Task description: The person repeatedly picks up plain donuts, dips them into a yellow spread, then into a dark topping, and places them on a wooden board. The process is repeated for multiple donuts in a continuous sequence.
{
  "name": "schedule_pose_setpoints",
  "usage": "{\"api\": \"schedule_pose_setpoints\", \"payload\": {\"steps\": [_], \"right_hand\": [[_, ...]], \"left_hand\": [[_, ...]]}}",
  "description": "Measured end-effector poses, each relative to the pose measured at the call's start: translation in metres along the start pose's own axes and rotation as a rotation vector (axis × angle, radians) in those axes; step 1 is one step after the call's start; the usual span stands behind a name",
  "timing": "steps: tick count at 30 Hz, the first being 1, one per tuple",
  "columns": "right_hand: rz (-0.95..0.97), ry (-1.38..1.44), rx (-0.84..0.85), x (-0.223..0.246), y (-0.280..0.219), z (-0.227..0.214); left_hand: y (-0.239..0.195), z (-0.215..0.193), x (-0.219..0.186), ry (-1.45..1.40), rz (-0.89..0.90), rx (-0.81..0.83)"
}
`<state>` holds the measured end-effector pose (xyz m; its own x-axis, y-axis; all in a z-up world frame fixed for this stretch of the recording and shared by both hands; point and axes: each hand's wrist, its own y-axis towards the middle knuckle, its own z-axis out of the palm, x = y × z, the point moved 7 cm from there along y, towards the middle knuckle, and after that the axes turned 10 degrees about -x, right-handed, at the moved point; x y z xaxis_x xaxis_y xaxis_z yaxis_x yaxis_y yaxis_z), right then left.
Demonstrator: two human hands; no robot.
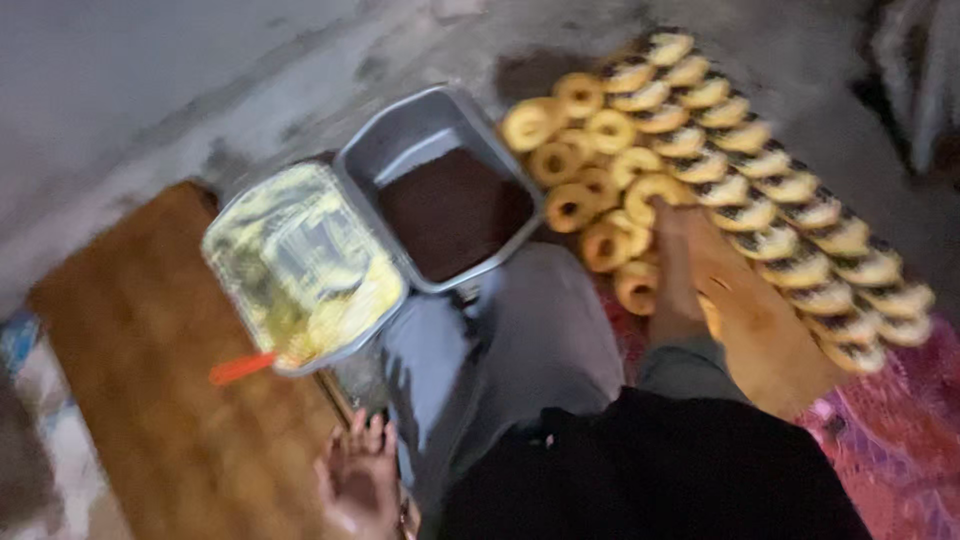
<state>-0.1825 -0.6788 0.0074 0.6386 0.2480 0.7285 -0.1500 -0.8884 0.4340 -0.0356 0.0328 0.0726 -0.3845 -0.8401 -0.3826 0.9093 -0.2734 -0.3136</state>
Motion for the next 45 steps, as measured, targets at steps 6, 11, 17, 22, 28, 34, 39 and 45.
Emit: {"api": "schedule_pose_setpoints", "payload": {"steps": [6, 11, 17, 22, 28, 34, 39, 45], "right_hand": [[0.195, 0.859, 0.874, 0.122, -0.166, -0.015], [0.781, 0.8, 1.912, 0.18, -0.355, -0.033], [-0.034, 0.851, 1.693, 0.337, -0.395, 0.048], [-1.271, 0.482, 1.556, 0.395, -0.486, 0.073], [-1.29, 0.194, 1.485, 0.39, -0.48, 0.074], [0.49, 0.987, 1.943, 0.417, -0.408, 0.02], [0.844, 1.203, 1.85, 0.419, -0.354, -0.015], [-0.934, 0.658, 1.17, 0.41, -0.379, -0.054]], "left_hand": [[0.025, 0.069, 0.1, 0.282, -0.092, 0.087], [0.058, 0.072, 0.13, 0.676, 0.142, 0.124], [0.076, -0.039, 0.052, 0.296, 0.261, -0.41], [0.078, -0.063, 0.026, -0.269, 0.196, -0.42], [0.079, -0.057, 0.01, 0.038, 0.179, -0.521], [0.112, 0.009, 0.01, 1.553, 0.988, -0.49], [0.123, 0.042, 0.098, 1.58, 0.797, -0.118], [0.128, -0.029, 0.087, -0.263, 0.126, -0.344]]}}
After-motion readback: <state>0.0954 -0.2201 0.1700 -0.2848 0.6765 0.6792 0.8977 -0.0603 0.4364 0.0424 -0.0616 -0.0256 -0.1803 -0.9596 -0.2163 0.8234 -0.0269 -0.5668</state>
